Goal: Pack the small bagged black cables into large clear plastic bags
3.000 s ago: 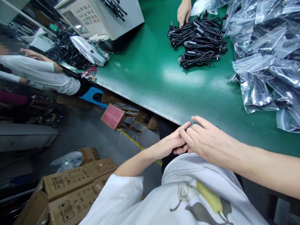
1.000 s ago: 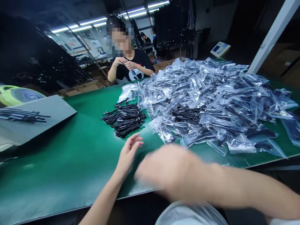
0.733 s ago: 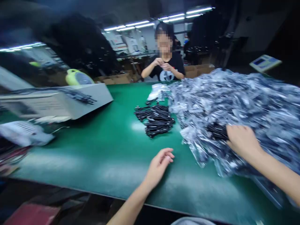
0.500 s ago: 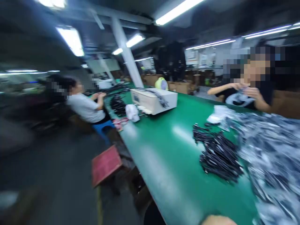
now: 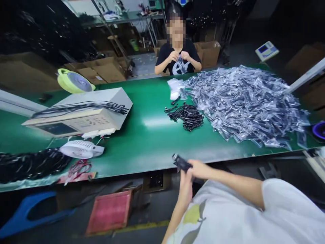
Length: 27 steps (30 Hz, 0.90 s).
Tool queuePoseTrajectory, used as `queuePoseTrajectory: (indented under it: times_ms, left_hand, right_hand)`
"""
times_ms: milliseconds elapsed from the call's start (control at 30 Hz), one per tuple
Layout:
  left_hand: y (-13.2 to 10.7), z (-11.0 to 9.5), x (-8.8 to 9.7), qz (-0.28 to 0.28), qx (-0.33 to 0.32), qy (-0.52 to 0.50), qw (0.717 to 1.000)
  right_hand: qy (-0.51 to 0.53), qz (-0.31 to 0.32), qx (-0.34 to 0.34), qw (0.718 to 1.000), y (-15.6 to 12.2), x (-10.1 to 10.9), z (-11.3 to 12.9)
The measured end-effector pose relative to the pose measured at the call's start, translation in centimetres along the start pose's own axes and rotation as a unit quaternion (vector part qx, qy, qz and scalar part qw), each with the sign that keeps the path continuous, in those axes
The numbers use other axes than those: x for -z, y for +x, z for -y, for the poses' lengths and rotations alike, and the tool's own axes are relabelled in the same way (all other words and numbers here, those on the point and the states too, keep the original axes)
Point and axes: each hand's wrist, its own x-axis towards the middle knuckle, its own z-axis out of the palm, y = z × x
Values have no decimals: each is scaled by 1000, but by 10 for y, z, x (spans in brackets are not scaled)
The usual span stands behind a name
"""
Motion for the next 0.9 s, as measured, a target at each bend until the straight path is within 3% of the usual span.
queuePoseTrajectory:
  times_ms: [100,200,267,333,433,500,533,600,667,733,833,900]
  left_hand:
    - [-41,-15,50,-107,-17,-82,991]
    - [-68,-32,102,-150,-46,-135,978]
    - [-81,-45,127,-190,-57,-179,964]
    - [-93,-56,138,-235,-72,-229,942]
    - [-105,-73,138,-247,-83,-274,926]
    - [-111,-88,143,-198,-97,-288,932]
    - [-114,-94,149,-180,-112,-297,931]
    - [-126,-99,165,-168,-151,-313,922]
    - [-148,-88,176,-197,-179,-330,906]
    - [-179,-59,172,-249,-182,-359,881]
    - [-227,3,144,-323,-169,-444,819]
    - [-258,47,124,-363,-189,-509,757]
  right_hand:
    - [-39,39,78,995,1,-83,29]
    - [-104,142,177,968,13,-131,47]
    - [-131,224,227,939,19,-137,52]
    - [-158,275,249,915,19,-124,52]
    - [-196,262,202,923,29,-92,59]
    - [-197,248,158,935,56,-82,73]
    - [-185,260,140,937,74,-86,82]
    - [-145,313,113,932,109,-114,101]
    - [-120,387,94,910,128,-158,114]
    - [-146,462,87,870,124,-201,117]
    - [-253,554,83,789,97,-248,104]
    - [-309,579,72,751,80,-277,91]
